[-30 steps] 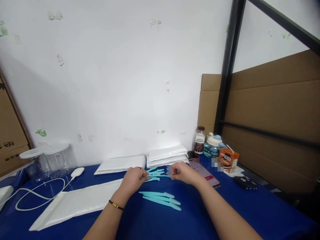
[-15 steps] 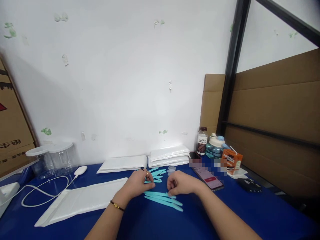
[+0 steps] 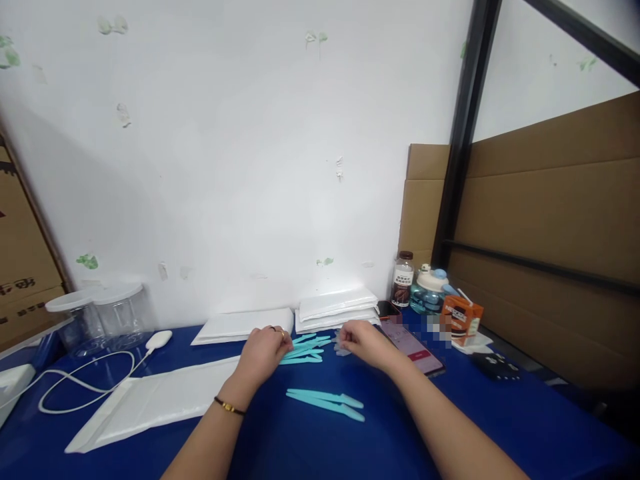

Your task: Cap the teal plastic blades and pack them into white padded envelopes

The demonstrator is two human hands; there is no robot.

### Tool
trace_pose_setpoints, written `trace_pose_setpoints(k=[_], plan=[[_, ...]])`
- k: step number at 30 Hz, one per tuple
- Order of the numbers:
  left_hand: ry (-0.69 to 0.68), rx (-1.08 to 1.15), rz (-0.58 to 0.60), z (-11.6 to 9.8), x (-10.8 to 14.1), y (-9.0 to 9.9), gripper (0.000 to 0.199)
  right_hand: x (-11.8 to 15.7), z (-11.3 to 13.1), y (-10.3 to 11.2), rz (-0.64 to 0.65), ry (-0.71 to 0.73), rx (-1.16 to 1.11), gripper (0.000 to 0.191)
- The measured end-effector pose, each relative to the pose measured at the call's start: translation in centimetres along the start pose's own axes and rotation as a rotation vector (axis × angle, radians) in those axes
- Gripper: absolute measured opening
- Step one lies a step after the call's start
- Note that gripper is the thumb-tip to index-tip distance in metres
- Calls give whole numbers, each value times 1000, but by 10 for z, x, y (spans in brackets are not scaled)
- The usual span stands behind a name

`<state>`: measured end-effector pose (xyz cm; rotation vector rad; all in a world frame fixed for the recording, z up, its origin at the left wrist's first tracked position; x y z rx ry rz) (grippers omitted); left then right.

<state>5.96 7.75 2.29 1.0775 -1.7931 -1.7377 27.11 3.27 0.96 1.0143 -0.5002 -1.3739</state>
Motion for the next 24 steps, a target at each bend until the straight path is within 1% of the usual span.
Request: trace_pose_setpoints(k=[2,4,6,7,8,9,12,13,14,15,16,18,20,22,24], plan=[[80,-14,-14,14,0,0,19,-4,-9,6,-93,-53,40,5],[109,6,-12,20,0,-3,17,-5,-12,9,-147,-67,74,6],[100,67,-20,18,0,-5,19,-4,-10,10,-140,-51,68,8],[85,112,-21,14,1,-6,21,-2,-8,9,-102,-39,41,9],[64,163,-14,8,1,-7,23,1,-6,8,-33,-27,0,11],[35,215,14,1,3,-9,24,4,-3,5,65,-16,-46,13],[-82,346,184,-24,8,-18,27,17,3,-10,444,0,-142,21],[-111,370,238,-31,11,-21,28,21,5,-14,541,-8,-143,23],[-131,384,277,-36,12,-24,29,24,6,-18,604,-19,-133,25],[-143,392,305,-40,13,-27,28,26,8,-21,636,-30,-118,24],[-147,394,325,-42,14,-30,27,26,10,-23,641,-40,-102,21],[-140,390,362,-42,14,-36,22,26,15,-26,609,-57,-64,17],[-122,379,383,-41,13,-41,20,26,19,-27,578,-66,-31,18],[-118,352,367,-39,11,-42,19,26,23,-27,558,-59,-7,18],[-133,312,318,-37,9,-39,18,25,23,-25,526,-32,8,16]])
Point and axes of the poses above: each hand's wrist, its own x-axis away from the middle knuckle, its own y-axis out of the back of the hand, z = x × y, the point moved 5 cm from there along -x, towards the middle knuckle, and after that the axes turned 3 degrees about z, right-handed, at the moved point
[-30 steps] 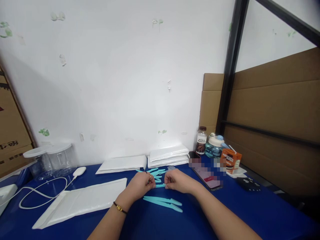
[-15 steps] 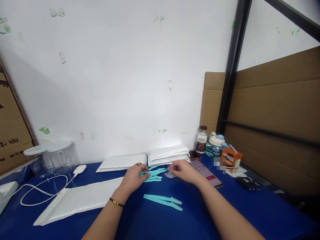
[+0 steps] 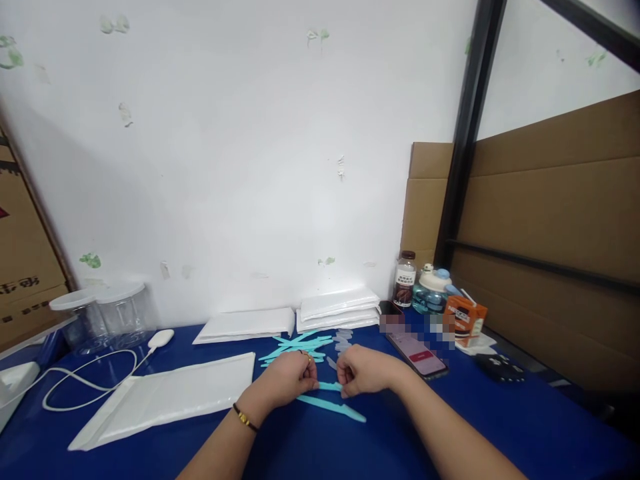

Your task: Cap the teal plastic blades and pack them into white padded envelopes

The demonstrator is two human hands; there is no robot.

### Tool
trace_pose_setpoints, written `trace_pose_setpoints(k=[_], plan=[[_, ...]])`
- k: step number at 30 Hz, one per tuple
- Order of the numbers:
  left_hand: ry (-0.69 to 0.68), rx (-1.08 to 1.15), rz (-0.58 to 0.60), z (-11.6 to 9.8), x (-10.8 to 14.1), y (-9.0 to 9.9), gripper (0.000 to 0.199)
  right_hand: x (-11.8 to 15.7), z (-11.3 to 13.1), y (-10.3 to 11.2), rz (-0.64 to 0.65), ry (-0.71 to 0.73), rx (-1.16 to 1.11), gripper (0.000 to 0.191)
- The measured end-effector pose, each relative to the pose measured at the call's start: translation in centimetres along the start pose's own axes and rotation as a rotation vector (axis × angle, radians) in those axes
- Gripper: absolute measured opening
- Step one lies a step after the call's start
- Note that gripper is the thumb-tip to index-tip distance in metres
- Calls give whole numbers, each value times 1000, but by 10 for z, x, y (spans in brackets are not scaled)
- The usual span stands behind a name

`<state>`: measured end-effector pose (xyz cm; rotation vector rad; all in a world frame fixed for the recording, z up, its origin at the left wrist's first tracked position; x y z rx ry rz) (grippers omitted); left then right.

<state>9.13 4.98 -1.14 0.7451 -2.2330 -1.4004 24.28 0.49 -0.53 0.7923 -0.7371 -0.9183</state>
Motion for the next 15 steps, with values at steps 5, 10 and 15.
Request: trace_pose_setpoints(k=[5,10,15], plan=[[69,-143,-187,18,5,30,13,-1,-17,22,-278,-7,27,2],[208,-225,-348,40,11,51,13,-4,-33,41,-573,-119,96,4],[129,-90,-365,28,13,43,21,-1,-23,36,-501,-42,25,11]])
Point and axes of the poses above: each hand's wrist, its own x-axis away from the middle knuckle, its own y-axis out of the back of the hand, z = x × y, the point moved 5 cm from there along -x, towards the middle knuckle, and after that the axes turned 3 degrees about z, right-handed, at the moved point
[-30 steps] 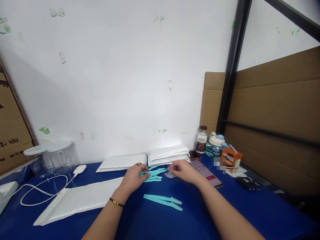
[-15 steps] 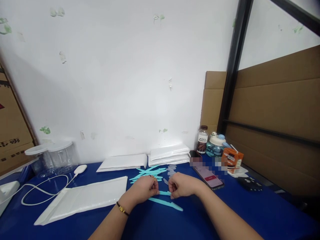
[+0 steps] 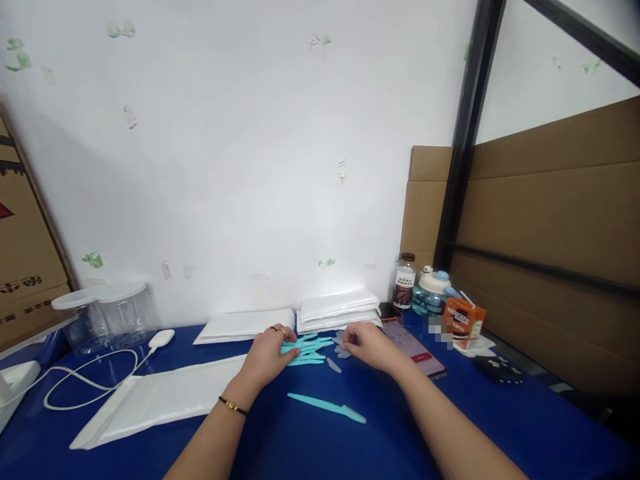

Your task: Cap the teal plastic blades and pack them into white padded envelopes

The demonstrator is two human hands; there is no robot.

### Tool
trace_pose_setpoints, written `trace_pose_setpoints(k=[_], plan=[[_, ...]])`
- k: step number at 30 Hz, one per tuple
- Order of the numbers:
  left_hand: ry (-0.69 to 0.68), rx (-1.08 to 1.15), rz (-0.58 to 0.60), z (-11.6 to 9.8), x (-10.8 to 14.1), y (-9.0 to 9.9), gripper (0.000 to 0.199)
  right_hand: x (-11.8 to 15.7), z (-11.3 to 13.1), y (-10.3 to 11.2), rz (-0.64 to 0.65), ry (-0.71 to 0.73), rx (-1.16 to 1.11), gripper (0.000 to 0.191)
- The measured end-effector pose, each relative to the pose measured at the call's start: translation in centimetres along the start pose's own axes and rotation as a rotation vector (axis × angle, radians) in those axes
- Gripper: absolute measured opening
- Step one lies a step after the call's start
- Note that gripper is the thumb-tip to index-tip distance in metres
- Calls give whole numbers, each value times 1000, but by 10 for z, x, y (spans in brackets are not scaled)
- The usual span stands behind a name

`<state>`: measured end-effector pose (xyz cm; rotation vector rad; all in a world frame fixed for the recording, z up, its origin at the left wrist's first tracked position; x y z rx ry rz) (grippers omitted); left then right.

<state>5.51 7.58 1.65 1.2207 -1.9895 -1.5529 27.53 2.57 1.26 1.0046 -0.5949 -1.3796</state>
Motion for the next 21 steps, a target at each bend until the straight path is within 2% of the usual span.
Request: trace_pose_setpoints(k=[2,5,7,9,13,18,21], plan=[[-80,110,154,-15,6,-11,28,6,6,-4,166,34,-90,19],[-186,171,417,-36,17,-30,39,19,13,-17,526,27,-185,32],[-193,144,476,-44,20,-37,31,27,16,-26,717,-1,-194,37],[-166,114,462,-45,19,-40,19,29,18,-32,783,-12,-180,37],[-134,132,389,-42,13,-37,15,23,21,-35,671,5,-207,27],[-91,170,332,-30,9,-20,13,19,9,-23,529,37,-183,17],[-8,178,266,-11,7,-8,11,10,-4,-9,332,19,-130,11]])
Point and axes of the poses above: each hand's wrist, its own x-axis away from the middle knuckle, its own y-axis out of the back of the hand, z = x × y, the point moved 5 cm from there along -x, towards the middle knuckle, and after that the axes turned 3 degrees about z, right-handed, at the moved point
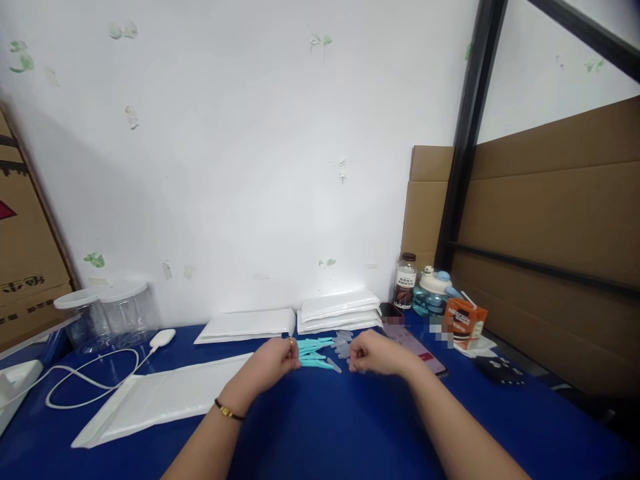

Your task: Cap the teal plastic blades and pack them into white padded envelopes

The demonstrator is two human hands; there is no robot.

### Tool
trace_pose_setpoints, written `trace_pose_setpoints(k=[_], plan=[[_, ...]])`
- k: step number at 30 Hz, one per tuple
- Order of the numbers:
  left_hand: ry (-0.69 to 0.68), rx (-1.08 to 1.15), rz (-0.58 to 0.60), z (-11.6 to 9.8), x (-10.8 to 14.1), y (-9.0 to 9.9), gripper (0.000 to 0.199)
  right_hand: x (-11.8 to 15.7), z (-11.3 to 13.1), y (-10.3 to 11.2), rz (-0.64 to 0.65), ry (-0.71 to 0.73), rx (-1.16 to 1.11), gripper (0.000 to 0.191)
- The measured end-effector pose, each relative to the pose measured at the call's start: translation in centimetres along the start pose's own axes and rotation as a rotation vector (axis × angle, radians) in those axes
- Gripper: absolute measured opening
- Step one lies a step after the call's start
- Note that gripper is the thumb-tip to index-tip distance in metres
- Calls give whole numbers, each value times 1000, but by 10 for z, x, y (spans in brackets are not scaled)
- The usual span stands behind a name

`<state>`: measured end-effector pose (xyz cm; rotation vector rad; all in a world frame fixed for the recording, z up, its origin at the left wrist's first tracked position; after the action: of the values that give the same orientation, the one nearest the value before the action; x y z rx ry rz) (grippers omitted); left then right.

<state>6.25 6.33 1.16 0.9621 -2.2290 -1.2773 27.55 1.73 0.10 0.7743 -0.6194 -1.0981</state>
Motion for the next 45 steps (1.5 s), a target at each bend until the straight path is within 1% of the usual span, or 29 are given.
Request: trace_pose_setpoints(k=[2,4,6,7,8,11,13,15,18,20,22,24,27,29,35,37,40,43,45], plan=[[39,77,-27,10,0,6,13,-3,-6,11,-174,-55,48,12],[36,145,-36,14,0,8,15,-7,-8,17,-310,-108,122,14],[12,173,-34,13,-1,7,16,-10,-4,15,-378,-112,171,16],[5,167,-38,12,-2,6,16,-12,0,12,-386,-96,176,17],[1,148,-48,11,-2,6,16,-14,3,6,-377,-75,178,18],[-5,61,-95,10,-3,7,20,-19,13,-13,-286,-34,208,18],[-20,16,-93,9,-5,8,24,-22,15,-23,-245,-22,235,16],[-38,-18,-75,9,-6,7,31,-23,15,-27,-225,-7,222,12],[-54,-57,-78,6,-6,9,38,-23,12,-27,-203,32,185,7],[-51,-52,-85,5,-5,10,40,-22,8,-22,-219,35,135,6],[-53,-23,-83,4,-4,10,40,-20,6,-14,-261,34,11,7],[-57,-1,-80,4,-4,10,39,-18,5,-8,-300,60,-172,9],[-39,-5,-74,6,-5,9,40,-18,8,-4,-321,115,-363,13],[-30,-14,-71,6,-5,8,40,-19,10,-5,-328,138,-390,15],[-56,-34,-73,1,-4,8,40,-20,19,-12,-318,155,-373,12],[-70,-44,-64,-3,-5,5,39,-19,23,-14,-285,165,-394,12],[-98,-22,-23,-9,-4,-6,37,-17,25,-18,-203,153,-408,14],[-95,26,60,-13,-3,-19,35,-13,24,-21,-117,126,-356,14],[-91,10,109,-13,-2,-25,35,-11,23,-25,-27,113,-304,16]])
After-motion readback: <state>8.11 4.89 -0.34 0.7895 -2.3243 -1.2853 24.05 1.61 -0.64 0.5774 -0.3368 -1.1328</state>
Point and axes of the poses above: each hand's wrist, its own x-axis away from the middle knuckle, its own y-axis out of the back of the hand, z = x × y, the point moved 5 cm from there along -x, towards the middle knuckle, and after that the axes turned 3 degrees about z, right-handed, at the moved point
